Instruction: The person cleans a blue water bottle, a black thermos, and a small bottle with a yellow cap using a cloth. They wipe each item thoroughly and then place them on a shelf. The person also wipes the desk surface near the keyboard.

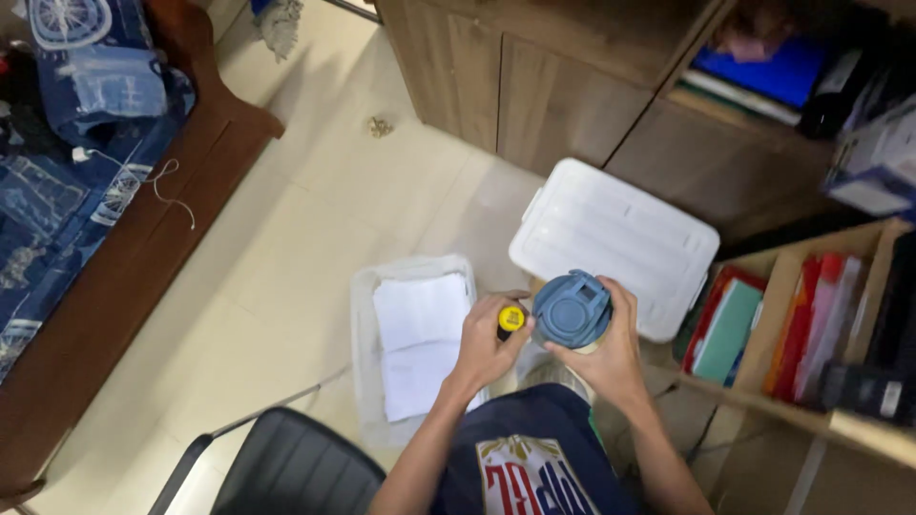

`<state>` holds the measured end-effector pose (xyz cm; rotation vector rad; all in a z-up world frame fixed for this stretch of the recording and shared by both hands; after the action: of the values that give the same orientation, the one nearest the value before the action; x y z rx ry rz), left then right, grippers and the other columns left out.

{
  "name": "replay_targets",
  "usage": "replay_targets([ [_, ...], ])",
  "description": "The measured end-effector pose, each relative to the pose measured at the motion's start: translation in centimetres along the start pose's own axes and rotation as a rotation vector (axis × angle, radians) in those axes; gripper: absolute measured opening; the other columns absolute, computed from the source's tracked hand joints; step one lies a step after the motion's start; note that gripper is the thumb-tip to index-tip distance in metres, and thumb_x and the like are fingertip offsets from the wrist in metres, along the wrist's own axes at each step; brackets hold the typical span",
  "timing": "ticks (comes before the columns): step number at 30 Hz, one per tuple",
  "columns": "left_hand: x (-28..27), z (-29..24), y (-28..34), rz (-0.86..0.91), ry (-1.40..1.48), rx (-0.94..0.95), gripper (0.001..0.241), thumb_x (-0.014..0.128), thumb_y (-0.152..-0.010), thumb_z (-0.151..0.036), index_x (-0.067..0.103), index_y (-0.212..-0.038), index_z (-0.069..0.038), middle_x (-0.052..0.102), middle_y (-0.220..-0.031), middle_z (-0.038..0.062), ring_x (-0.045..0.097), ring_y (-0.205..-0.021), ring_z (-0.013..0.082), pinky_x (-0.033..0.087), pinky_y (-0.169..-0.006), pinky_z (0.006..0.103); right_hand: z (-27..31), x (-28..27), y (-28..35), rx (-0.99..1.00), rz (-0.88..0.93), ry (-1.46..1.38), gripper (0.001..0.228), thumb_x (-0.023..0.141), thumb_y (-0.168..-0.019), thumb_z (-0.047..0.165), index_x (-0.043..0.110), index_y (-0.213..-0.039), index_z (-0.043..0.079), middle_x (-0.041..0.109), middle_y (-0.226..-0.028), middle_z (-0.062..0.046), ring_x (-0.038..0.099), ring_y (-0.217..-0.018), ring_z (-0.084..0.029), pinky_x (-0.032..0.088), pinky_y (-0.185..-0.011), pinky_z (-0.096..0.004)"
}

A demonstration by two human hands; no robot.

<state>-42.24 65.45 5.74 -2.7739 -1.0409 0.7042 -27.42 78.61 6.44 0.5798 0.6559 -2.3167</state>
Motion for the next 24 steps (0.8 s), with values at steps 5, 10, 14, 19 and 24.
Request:
replay_targets([
  [5, 4.5, -0.1, -6.6, -0.028, 0.095, -0.083, 0.013, 0.075, -0.087, -0.011, 0.065, -0.093, -0.002, 0.074, -0.118, 0.017, 0.069, -0.104, 0.0345, 0.053, -0.092, 0.0424, -4.0, -3.2, -7.1, 0.053, 0.096, 0.035, 0.117, 0.099, -0.054, 0.024, 0.034, -0.148, -0.002, 0.042, -0.138, -0.024, 0.048, -0.13, -0.04, 0.043, -0.11, -0.045],
  [10, 7.6, 0.8, -12.5, -0.033, 0.145, -0.151, 0.014, 0.075, -0.088, -0.01, 0.066, -0.094, -0.001, 0.074, -0.118, 0.018, 0.07, -0.103, 0.0331, 0.053, -0.091, 0.0413, -7.3, -4.5, -13.5, 0.05, 0.125, -0.023, 0.117, 0.098, -0.056, 0.025, 0.033, -0.149, 0.0, 0.044, -0.139, -0.022, 0.051, -0.131, -0.037, 0.046, -0.109, -0.044],
  [14, 8.4, 1.6, -15.5, -0.101, 0.181, -0.193, 0.014, 0.073, -0.088, -0.008, 0.067, -0.098, -0.001, 0.074, -0.119, 0.019, 0.073, -0.106, 0.0303, 0.056, -0.089, 0.039, -8.6, -4.1, -17.2, 0.154, 0.181, -0.036, 0.121, 0.098, -0.055, 0.024, 0.029, -0.152, 0.0, 0.045, -0.137, -0.023, 0.053, -0.129, -0.037, 0.046, -0.107, -0.044],
  [19, 8.6, 2.6, -18.0, -0.182, 0.147, -0.192, 0.012, 0.073, -0.088, -0.008, 0.065, -0.095, -0.001, 0.074, -0.12, 0.019, 0.073, -0.102, 0.0285, 0.057, -0.088, 0.0375, -10.6, -3.2, -19.9, 0.06, 0.148, -0.134, 0.13, 0.098, -0.057, 0.025, 0.019, -0.155, -0.006, 0.042, -0.144, -0.029, 0.047, -0.136, -0.042, 0.039, -0.112, -0.048],
  [24, 8.8, 3.8, -19.7, -0.17, 0.178, -0.232, 0.013, 0.073, -0.089, -0.009, 0.067, -0.096, -0.001, 0.074, -0.119, 0.018, 0.074, -0.101, 0.0287, 0.057, -0.086, 0.0376, -10.9, -3.1, -21.8, 0.083, 0.204, 0.031, 0.118, 0.099, -0.057, 0.028, 0.032, -0.15, -0.001, 0.047, -0.14, -0.026, 0.051, -0.131, -0.041, 0.044, -0.109, -0.048],
])
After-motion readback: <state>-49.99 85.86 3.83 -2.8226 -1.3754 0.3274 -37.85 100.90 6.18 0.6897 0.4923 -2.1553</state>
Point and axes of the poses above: each hand's wrist, its own y-axis away from the middle knuckle, its own x-axis out of the palm, z = x × y, the point moved 5 cm from there along -y, towards the middle knuckle
